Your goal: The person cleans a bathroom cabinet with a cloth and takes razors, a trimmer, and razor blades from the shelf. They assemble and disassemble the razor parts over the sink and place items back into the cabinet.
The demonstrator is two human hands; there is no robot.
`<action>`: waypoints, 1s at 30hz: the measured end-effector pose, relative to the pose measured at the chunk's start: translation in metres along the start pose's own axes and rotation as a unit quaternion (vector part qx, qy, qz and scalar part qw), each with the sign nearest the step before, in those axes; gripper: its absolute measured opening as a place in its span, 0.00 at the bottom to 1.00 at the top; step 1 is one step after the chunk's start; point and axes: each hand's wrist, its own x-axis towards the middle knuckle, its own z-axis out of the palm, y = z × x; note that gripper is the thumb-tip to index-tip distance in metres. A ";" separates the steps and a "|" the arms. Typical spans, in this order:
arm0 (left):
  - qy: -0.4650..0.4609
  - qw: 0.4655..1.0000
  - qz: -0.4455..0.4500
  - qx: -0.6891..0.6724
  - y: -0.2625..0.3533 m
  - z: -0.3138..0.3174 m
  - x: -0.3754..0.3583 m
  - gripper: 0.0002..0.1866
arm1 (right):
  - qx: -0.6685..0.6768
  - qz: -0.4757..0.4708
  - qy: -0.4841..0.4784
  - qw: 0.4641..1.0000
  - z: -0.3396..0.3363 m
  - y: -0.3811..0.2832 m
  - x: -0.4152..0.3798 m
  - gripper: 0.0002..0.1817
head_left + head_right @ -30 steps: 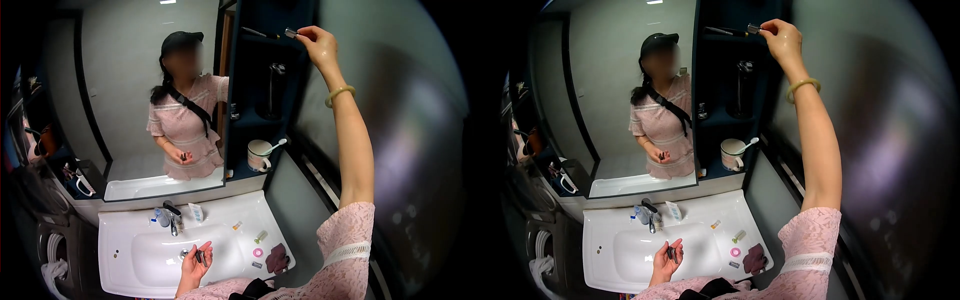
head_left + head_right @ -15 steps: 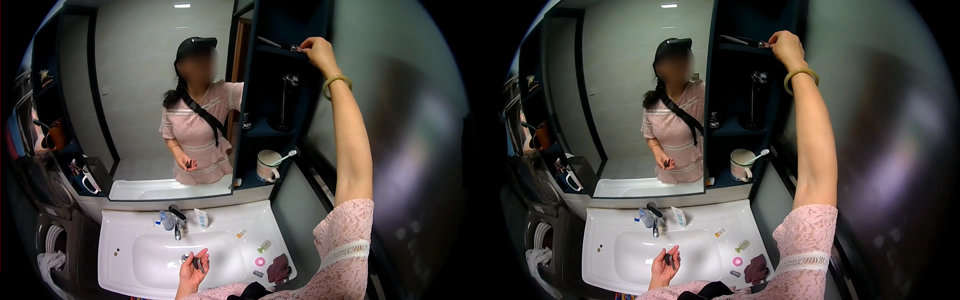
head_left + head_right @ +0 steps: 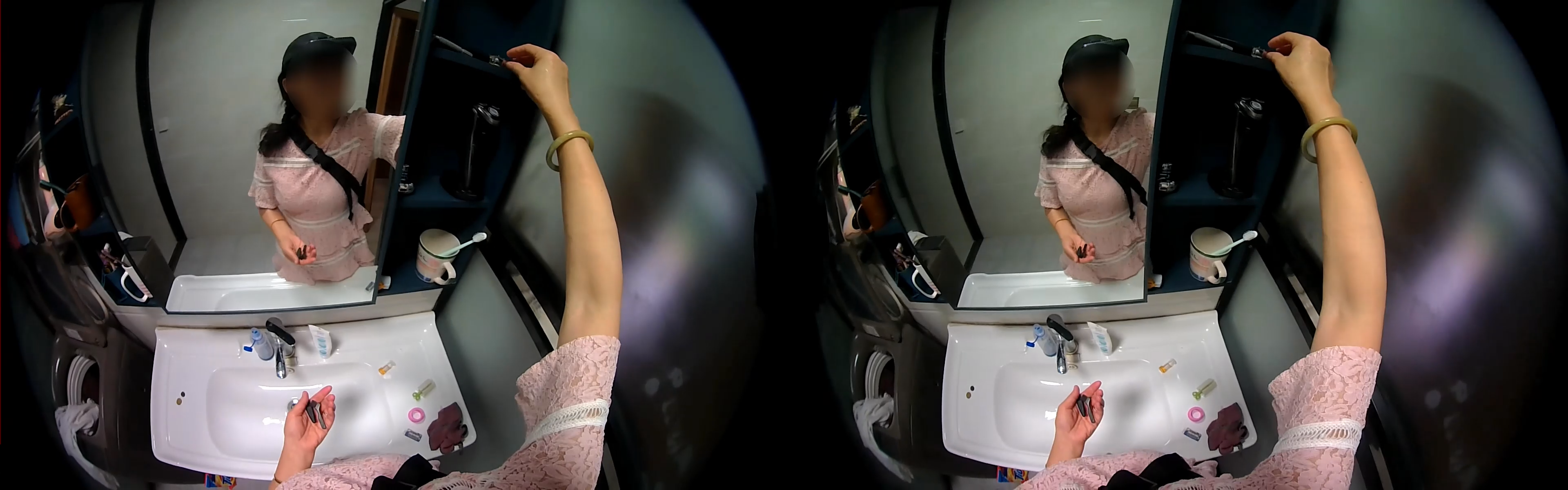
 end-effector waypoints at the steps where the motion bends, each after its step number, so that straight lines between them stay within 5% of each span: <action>1: -0.004 1.000 -0.004 0.004 0.001 -0.002 0.001 0.25 | 0.000 0.016 -0.015 1.000 0.000 -0.003 0.000 0.08; 6: 0.010 1.000 -0.003 0.005 0.000 0.000 0.001 0.25 | -0.052 0.037 -0.021 0.998 0.003 -0.009 0.004 0.07; 10: -0.014 0.998 0.006 -0.062 0.000 0.008 -0.002 0.25 | -0.069 -0.037 0.032 0.996 0.007 0.007 0.009 0.10; 14: -0.047 0.997 0.041 -0.054 0.003 0.021 0.003 0.24 | 0.184 -0.114 0.117 0.969 -0.006 -0.033 -0.047 0.08; 18: -0.129 0.989 0.072 -0.013 0.002 0.045 0.010 0.24 | 0.348 -0.005 -0.112 0.931 -0.008 -0.117 -0.198 0.06; 21: -0.161 0.983 0.085 -0.003 0.001 0.064 0.008 0.24 | 0.334 -0.043 -0.234 0.912 -0.008 -0.151 -0.300 0.07; 22: -0.169 0.982 0.082 -0.010 0.000 0.065 0.008 0.24 | 0.365 0.059 -0.292 0.882 -0.007 -0.158 -0.330 0.08; 26: -0.167 0.983 0.069 -0.016 -0.005 0.064 0.011 0.24 | 0.434 0.164 -0.340 0.818 -0.002 -0.189 -0.404 0.07; 30: -0.153 0.986 0.049 -0.031 -0.010 0.061 0.014 0.24 | 0.428 0.188 -0.333 0.818 -0.003 -0.205 -0.420 0.08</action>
